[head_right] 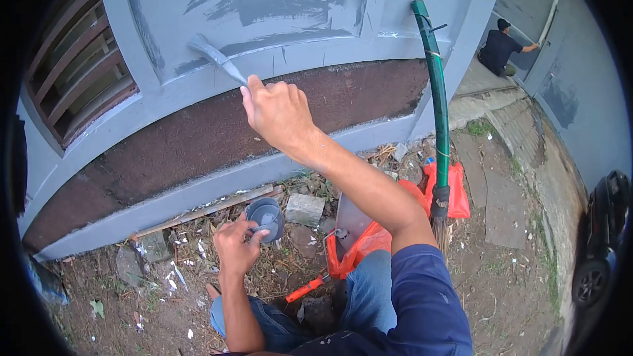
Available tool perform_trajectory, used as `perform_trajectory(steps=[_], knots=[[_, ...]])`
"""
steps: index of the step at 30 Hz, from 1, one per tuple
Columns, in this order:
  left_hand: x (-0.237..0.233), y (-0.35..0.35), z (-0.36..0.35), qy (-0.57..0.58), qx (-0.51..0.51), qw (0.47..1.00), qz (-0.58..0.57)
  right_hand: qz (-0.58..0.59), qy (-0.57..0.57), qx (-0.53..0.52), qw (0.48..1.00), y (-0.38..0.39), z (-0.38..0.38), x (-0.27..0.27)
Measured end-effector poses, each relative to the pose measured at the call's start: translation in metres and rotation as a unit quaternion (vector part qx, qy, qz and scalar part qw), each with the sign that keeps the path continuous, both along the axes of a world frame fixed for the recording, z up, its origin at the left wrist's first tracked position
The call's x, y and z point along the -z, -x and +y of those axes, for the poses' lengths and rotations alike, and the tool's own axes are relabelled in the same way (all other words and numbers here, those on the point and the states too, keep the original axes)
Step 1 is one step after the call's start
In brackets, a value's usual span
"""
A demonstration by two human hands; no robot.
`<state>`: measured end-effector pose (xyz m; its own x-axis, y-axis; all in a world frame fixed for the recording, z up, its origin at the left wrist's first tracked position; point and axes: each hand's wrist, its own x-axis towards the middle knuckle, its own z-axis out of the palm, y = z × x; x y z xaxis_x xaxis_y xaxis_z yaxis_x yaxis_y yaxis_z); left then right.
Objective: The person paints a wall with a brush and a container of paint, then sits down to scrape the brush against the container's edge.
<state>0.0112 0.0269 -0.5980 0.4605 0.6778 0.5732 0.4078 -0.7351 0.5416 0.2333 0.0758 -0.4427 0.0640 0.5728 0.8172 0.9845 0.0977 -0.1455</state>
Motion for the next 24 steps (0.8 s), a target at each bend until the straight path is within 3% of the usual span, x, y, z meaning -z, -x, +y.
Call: perform_trajectory(steps=[3,9,12,16,22,24], knots=[[-0.005,0.002,-0.004,0.017,0.003,1.0,0.013,0.013,-0.017,0.028,0.999,-0.034,-0.005,-0.01],[-0.004,0.005,-0.001,0.016,0.003,1.0,0.002,0.078,-0.015,0.257,0.963,-0.142,-0.061,-0.017],[-0.001,0.001,0.001,-0.003,0.007,1.0,-0.014,0.077,-0.041,0.31,0.947,-0.159,-0.072,-0.012],[-0.001,0.001,-0.001,0.004,0.009,1.0,-0.01,0.043,-0.004,0.303,0.952,-0.117,-0.067,-0.005],[-0.002,-0.001,-0.004,-0.019,0.012,1.0,-0.001,0.032,0.034,0.077,0.996,-0.027,-0.035,0.008],[0.0,0.0,-0.004,-0.011,0.011,1.0,0.006,0.043,0.024,0.052,0.997,-0.023,-0.033,0.007]])
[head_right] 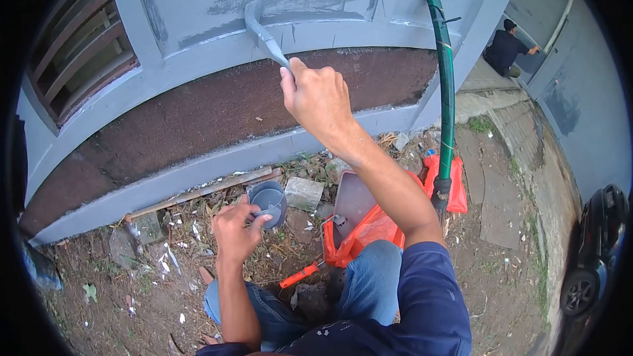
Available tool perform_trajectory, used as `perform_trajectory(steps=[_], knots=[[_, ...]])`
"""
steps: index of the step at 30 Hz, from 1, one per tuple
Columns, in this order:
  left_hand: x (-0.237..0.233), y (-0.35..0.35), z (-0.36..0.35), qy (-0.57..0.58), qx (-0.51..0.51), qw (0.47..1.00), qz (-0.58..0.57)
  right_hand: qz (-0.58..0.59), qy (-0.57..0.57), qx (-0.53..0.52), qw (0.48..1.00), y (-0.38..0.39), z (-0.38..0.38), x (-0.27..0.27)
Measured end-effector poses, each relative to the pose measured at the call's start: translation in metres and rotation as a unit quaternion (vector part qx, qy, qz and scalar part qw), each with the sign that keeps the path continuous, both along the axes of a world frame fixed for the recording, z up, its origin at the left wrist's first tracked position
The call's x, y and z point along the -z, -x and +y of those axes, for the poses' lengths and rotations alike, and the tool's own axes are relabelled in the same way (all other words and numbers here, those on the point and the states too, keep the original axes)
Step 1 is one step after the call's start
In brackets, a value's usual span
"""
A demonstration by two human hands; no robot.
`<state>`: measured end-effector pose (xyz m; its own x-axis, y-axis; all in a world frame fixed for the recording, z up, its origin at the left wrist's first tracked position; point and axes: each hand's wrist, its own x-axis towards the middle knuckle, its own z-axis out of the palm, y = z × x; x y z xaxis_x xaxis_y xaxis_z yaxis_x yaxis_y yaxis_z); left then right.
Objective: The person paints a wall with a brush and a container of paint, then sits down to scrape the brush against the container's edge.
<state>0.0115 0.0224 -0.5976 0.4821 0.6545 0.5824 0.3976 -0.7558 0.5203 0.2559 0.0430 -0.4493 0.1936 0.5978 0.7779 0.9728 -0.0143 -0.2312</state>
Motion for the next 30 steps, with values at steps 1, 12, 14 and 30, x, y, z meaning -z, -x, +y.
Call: perform_trajectory(steps=[1,12,14,30], knots=[[-0.001,0.001,-0.001,0.0,-0.001,1.0,0.001,0.006,-0.006,-0.012,1.0,-0.005,0.0,-0.002],[-0.006,0.004,-0.001,0.018,0.001,1.0,-0.004,0.019,0.0,0.262,0.965,-0.139,-0.058,-0.014],[-0.003,0.004,0.001,0.017,0.008,1.0,-0.003,-0.004,0.007,0.263,0.965,-0.128,-0.062,-0.013],[-0.008,0.005,-0.009,0.028,0.016,0.999,0.002,-0.011,0.056,0.128,0.99,-0.048,-0.031,-0.009]])
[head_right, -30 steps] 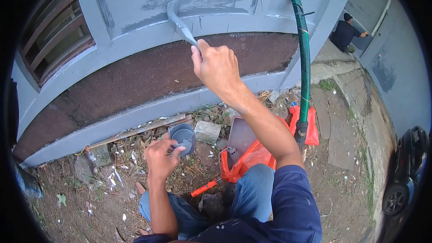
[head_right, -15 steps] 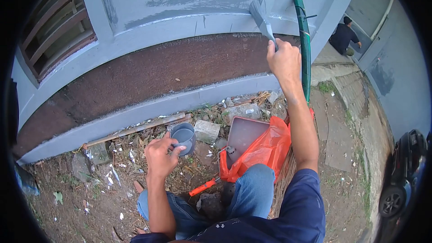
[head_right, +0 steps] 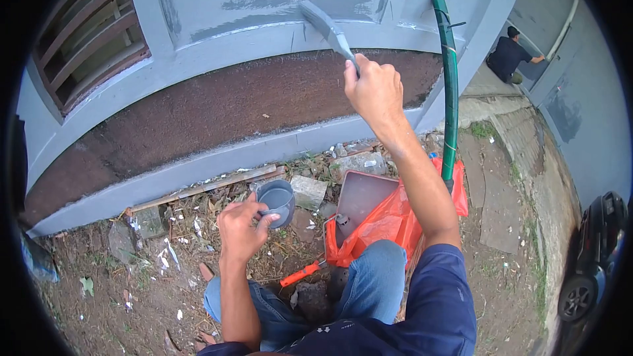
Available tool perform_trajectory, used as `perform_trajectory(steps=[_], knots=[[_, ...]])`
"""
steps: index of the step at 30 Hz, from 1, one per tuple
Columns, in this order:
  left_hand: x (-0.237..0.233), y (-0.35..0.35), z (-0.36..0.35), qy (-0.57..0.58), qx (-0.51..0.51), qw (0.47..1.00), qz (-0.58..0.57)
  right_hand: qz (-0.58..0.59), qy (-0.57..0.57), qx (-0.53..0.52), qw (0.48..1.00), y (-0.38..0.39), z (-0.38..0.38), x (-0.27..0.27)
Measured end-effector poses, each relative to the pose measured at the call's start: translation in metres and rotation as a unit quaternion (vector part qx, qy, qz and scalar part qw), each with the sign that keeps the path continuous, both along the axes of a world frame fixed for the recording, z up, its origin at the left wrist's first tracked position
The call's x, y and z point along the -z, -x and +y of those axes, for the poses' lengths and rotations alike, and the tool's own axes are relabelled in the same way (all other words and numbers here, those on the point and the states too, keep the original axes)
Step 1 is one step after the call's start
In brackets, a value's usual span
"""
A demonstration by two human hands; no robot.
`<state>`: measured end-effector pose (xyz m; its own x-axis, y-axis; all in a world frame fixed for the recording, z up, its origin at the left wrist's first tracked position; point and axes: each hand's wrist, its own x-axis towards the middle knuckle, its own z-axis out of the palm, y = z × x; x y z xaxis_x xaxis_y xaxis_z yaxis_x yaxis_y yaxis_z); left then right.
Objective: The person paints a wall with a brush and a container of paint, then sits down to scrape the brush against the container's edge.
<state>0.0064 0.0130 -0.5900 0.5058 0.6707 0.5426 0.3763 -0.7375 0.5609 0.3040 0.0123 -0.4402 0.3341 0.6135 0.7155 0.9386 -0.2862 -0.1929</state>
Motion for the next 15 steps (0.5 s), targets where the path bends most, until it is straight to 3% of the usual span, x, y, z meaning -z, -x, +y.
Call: perform_trajectory(steps=[7,11,15], knots=[[0.001,0.004,0.0,-0.033,-0.003,0.999,0.002,-0.094,0.027,0.203,0.974,-0.081,-0.037,-0.016],[0.003,0.003,-0.002,-0.008,0.007,1.0,0.007,-0.134,0.069,0.208,0.966,-0.069,-0.041,-0.018],[0.004,0.004,-0.003,-0.006,0.013,1.0,0.006,-0.135,0.064,0.123,0.981,-0.031,-0.022,-0.014]])
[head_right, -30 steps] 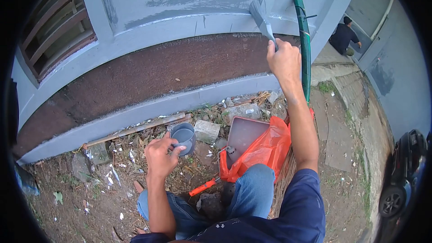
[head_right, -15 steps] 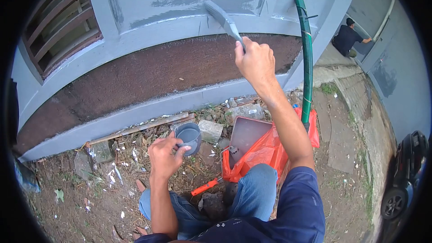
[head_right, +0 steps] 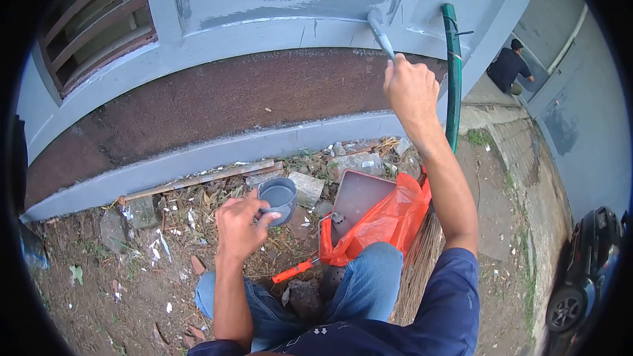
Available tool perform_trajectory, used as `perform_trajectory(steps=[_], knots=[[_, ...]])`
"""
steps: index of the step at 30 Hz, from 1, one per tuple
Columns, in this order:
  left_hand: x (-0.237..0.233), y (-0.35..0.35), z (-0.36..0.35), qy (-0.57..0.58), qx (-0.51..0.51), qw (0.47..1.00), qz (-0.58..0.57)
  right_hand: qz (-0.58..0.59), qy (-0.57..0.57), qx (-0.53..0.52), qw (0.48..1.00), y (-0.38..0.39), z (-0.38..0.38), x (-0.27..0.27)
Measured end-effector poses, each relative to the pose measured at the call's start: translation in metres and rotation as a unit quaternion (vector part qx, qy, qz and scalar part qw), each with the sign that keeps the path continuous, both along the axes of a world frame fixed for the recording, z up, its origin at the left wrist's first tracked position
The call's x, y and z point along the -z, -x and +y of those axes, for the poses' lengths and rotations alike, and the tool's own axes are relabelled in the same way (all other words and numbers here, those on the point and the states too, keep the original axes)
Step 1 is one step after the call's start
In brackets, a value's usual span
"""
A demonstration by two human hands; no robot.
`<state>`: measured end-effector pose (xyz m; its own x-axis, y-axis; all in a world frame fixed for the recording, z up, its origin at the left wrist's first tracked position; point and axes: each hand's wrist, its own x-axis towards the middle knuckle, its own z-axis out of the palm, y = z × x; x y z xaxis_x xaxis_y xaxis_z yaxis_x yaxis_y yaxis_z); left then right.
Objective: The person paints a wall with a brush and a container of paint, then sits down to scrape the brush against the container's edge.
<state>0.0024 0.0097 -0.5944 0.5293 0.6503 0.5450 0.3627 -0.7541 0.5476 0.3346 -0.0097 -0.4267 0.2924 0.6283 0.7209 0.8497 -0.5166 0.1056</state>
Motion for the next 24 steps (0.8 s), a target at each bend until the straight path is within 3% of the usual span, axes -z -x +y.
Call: perform_trajectory(steps=[11,12,16,19,24], knots=[[-0.003,-0.002,-0.004,-0.003,0.003,1.0,0.011,0.093,-0.118,-0.275,0.95,0.159,0.096,0.014],[-0.006,-0.004,-0.004,-0.045,-0.003,0.999,-0.024,0.094,-0.116,-0.289,0.946,0.164,0.1,0.016],[-0.013,0.005,-0.009,-0.034,0.001,0.999,-0.01,0.1,-0.12,-0.318,0.935,0.145,0.096,0.013],[-0.013,0.012,-0.009,-0.024,-0.003,0.999,-0.024,0.075,-0.137,-0.238,0.959,0.089,0.076,0.003],[-0.011,0.02,-0.006,-0.036,0.004,0.999,-0.033,0.015,-0.28,-0.073,0.957,-0.02,0.056,-0.026]])
